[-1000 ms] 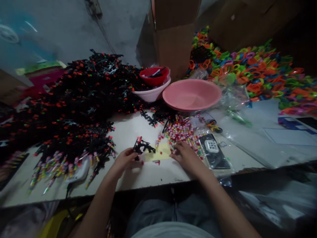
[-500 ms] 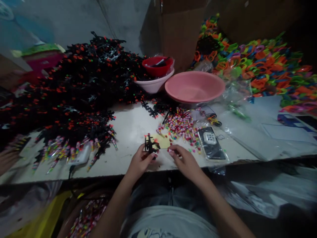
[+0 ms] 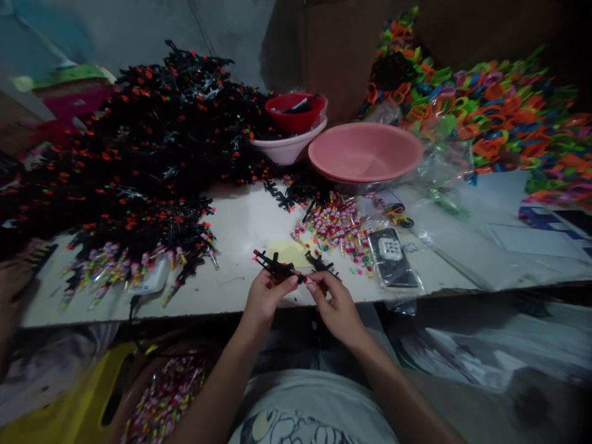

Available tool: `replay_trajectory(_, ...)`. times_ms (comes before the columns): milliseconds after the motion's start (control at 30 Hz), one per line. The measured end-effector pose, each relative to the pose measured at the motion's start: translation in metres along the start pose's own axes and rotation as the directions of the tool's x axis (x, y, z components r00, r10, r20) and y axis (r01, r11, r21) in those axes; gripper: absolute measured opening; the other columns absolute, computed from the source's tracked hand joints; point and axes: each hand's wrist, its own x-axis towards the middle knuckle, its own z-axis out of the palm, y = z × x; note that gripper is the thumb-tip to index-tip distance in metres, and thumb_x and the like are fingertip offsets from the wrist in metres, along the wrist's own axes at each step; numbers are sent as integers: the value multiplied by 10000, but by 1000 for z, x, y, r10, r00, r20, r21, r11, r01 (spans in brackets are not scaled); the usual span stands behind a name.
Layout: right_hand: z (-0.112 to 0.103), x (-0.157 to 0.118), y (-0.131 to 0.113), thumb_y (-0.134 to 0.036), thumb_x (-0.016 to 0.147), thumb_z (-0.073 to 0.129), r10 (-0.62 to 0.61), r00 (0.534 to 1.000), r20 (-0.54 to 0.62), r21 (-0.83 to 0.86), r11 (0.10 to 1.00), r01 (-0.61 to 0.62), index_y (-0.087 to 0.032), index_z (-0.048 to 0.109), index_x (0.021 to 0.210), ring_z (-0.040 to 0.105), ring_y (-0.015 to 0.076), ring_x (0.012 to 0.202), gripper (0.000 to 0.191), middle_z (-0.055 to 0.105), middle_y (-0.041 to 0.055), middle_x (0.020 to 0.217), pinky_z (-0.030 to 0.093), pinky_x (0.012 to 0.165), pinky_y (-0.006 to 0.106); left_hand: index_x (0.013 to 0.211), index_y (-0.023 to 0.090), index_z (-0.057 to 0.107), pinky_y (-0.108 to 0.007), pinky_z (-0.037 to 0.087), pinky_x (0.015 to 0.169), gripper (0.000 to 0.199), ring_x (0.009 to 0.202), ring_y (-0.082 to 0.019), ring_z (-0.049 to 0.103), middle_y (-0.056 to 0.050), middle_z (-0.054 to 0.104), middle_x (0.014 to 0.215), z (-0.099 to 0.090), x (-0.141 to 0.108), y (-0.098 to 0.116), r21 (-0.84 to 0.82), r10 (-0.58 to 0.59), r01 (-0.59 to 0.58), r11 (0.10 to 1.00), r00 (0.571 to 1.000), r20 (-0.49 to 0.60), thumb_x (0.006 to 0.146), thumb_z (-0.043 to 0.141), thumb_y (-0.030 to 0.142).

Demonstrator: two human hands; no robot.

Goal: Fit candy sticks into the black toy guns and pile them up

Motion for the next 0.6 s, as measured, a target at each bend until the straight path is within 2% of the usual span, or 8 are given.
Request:
replay_trajectory(133, -2, -2, -4, -341, 920, 465, 13, 999, -44, 5, 1000, -13, -203, 592, 945, 591, 149, 767, 189, 649, 25, 851, 464, 679, 252, 905, 136, 675, -300, 511, 776, 364, 840, -184, 666, -67, 742, 873, 2, -4, 0, 52, 46, -46, 998, 999, 2, 598, 823, 265)
replay_trajectory(267, -3, -1, -6, -336, 939, 411, -15, 1000, 6, -70, 997, 16, -202, 589, 953, 596, 157, 747, 223, 642, 25, 792, 461, 685, 267, 858, 137, 674, -327, 510, 794, 346, 845, -212, 676, -67, 747, 845, 6, -9, 2, 89, 68, -66, 994, 998, -16, 575, 831, 259)
replay_trajectory(467, -4, -3, -5, -349, 956, 359, -41, 999, -26, -126, 991, 37, -206, 583, 985, 588, 160, 706, 267, 626, 25, 754, 470, 670, 276, 881, 153, 667, -321, 522, 761, 358, 849, -217, 678, -63, 747, 859, 6, -9, -2, 67, 67, -65, 996, 997, -26, 581, 825, 268)
replay_trajectory(600, -3, -4, -5, -288, 965, 331, -129, 992, 16, -283, 950, 128, -190, 588, 1014, 598, 190, 800, 279, 652, 68, 853, 471, 742, 314, 867, 145, 675, -304, 526, 725, 369, 800, -199, 673, -62, 744, 843, 6, -10, -3, 70, 53, -49, 996, 997, -50, 564, 835, 282)
